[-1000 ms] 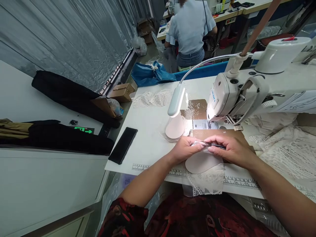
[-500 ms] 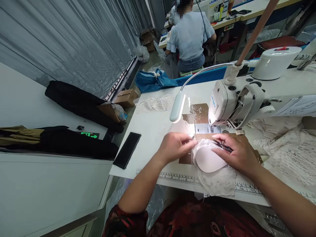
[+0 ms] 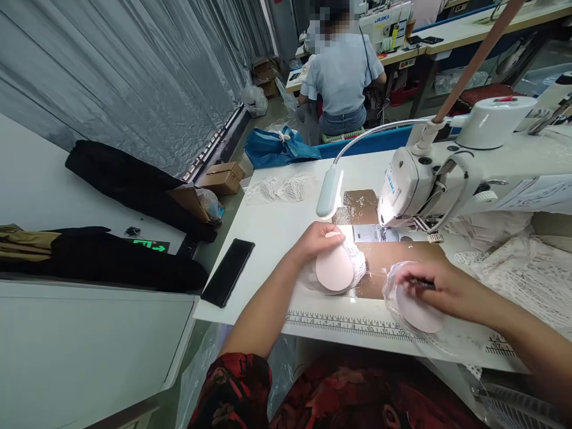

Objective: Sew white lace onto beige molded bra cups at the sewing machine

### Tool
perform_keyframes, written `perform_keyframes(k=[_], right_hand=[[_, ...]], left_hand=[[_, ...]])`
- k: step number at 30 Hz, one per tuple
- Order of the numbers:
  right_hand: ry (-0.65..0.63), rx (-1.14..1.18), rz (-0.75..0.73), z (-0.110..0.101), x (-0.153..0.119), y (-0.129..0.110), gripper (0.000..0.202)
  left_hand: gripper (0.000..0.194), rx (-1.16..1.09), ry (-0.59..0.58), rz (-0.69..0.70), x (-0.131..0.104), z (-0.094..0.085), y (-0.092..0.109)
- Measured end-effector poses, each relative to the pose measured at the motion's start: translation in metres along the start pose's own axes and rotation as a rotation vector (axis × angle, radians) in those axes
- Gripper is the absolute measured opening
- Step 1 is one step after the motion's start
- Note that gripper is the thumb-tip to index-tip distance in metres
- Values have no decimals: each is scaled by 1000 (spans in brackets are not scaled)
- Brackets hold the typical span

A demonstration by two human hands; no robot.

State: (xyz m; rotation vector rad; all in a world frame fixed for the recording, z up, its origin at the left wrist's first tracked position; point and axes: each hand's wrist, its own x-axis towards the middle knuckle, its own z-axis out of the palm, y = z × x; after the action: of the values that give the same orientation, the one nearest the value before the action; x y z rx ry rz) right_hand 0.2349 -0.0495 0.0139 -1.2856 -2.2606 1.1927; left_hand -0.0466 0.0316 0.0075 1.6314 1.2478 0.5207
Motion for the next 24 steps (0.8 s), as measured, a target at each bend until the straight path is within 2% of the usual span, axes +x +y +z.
perform_keyframes(k=[2, 4, 7, 10, 13, 15, 19, 24], right_hand=[[150, 136, 98, 0, 14, -7, 25], [222, 155, 146, 6, 32, -15, 39], [211, 118, 86, 20, 54, -20, 24], [226, 120, 62, 29, 61, -18, 34], [222, 166, 28, 31, 58, -14, 34], [204, 200, 3, 30, 56, -13, 32], [231, 310, 6, 26, 54, -17, 27], [217, 386, 48, 19, 49, -13, 31]], left_hand=[[36, -69, -23, 18, -4, 2, 1], [36, -123, -47, 49, -5, 4, 1], [30, -164, -77, 109, -7, 3, 1], [25, -94, -85, 190, -9, 3, 3], [48, 77, -111, 355, -10, 8, 7], [53, 141, -147, 399, -9, 13, 9], [35, 59, -270, 294, -4, 22, 7], [27, -182, -374, 179, -1, 22, 6]])
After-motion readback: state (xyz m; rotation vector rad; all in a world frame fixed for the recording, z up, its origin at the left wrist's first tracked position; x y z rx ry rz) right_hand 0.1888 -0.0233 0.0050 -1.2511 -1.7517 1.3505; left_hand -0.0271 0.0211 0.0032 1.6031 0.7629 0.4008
